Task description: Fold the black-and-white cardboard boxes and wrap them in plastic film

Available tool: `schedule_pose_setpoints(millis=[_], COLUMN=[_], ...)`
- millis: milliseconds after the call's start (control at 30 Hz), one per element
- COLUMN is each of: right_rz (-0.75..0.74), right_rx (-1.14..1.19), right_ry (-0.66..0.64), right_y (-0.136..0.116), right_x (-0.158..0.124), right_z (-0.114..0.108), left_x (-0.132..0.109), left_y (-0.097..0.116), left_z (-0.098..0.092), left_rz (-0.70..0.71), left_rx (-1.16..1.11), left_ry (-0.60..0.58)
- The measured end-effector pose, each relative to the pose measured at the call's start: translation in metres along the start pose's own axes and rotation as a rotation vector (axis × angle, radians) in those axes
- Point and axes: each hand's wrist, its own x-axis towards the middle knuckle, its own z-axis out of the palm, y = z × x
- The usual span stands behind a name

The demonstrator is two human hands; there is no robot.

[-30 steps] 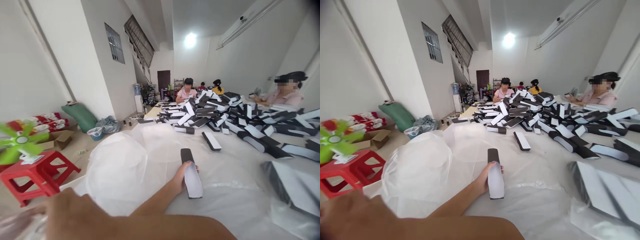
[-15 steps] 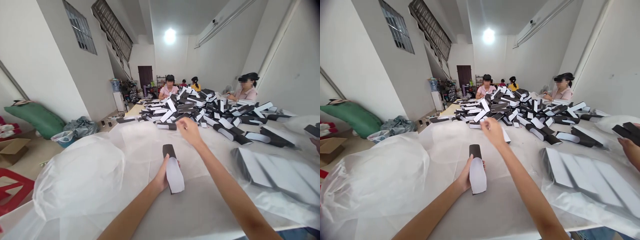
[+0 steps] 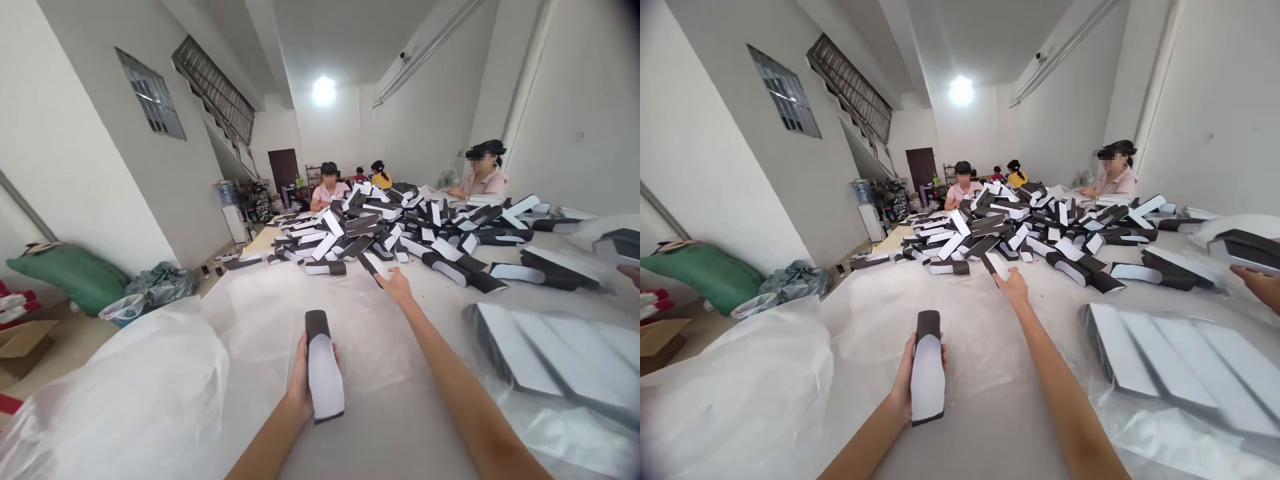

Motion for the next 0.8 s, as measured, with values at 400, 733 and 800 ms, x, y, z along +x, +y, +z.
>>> schedule_pose_setpoints(millis=[400,733,800], right_rz=[-0.008,0.015,0.074], right_rx=[1.023,1.303,1.215], right_ry=[-0.359,-0.390,-0.435], right_y=[-0.012,-0.008,-0.007], right_x=[0.011,0.007,0.003], right_z=[-0.059,-0.049,-0.042], left_x=[0.009,0.063,0.068], left_y=[0.026,0.013,0.004], left_z=[0.053,0.089,0.089], left_rz=[0.158,0.039,0.005], left_rx=[-0.037,-0.001,0.023], left_ry=[-0.088,-0.423,-0.434])
